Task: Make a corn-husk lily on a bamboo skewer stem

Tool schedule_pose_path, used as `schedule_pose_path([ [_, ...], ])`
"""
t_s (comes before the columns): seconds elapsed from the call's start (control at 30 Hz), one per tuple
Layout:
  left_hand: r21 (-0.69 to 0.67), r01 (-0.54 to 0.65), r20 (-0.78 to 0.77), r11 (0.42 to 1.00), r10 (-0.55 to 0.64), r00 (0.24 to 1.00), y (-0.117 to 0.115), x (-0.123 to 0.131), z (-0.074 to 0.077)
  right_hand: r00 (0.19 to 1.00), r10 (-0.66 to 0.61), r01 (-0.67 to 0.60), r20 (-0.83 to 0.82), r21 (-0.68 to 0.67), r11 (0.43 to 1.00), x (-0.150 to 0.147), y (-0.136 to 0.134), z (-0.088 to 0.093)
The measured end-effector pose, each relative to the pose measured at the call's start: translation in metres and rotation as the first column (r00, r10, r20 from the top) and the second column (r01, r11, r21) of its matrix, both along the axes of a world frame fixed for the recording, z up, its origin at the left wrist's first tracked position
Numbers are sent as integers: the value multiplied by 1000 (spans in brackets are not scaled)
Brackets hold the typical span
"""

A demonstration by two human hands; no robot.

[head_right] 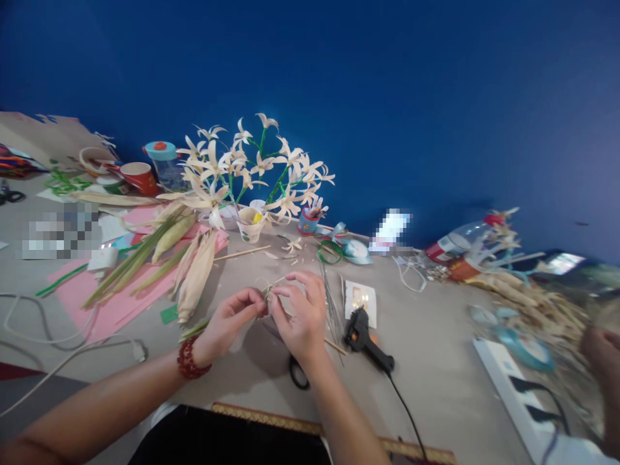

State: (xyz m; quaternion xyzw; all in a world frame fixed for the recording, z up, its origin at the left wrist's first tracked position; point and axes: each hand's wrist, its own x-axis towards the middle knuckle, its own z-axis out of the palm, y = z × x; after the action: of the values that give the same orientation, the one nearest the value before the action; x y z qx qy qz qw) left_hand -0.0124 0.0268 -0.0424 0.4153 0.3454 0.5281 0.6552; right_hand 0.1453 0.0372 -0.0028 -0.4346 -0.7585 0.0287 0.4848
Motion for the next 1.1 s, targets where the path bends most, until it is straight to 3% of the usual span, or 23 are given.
schedule_pose_path([
  [0.37, -49, 25, 45, 999, -22, 999, 2, 0, 1, 992, -21, 15, -126, -45, 999, 7, -1, 2],
  [0.63, -40, 46, 59, 998, -44, 997, 1, 0, -3, 996, 0, -6, -89, -67, 998, 3, -2, -5],
  [1.1, -36, 80, 86, 996, -77, 993, 0, 1, -3, 996, 17, -21, -87, -56, 998, 4, 0, -2],
])
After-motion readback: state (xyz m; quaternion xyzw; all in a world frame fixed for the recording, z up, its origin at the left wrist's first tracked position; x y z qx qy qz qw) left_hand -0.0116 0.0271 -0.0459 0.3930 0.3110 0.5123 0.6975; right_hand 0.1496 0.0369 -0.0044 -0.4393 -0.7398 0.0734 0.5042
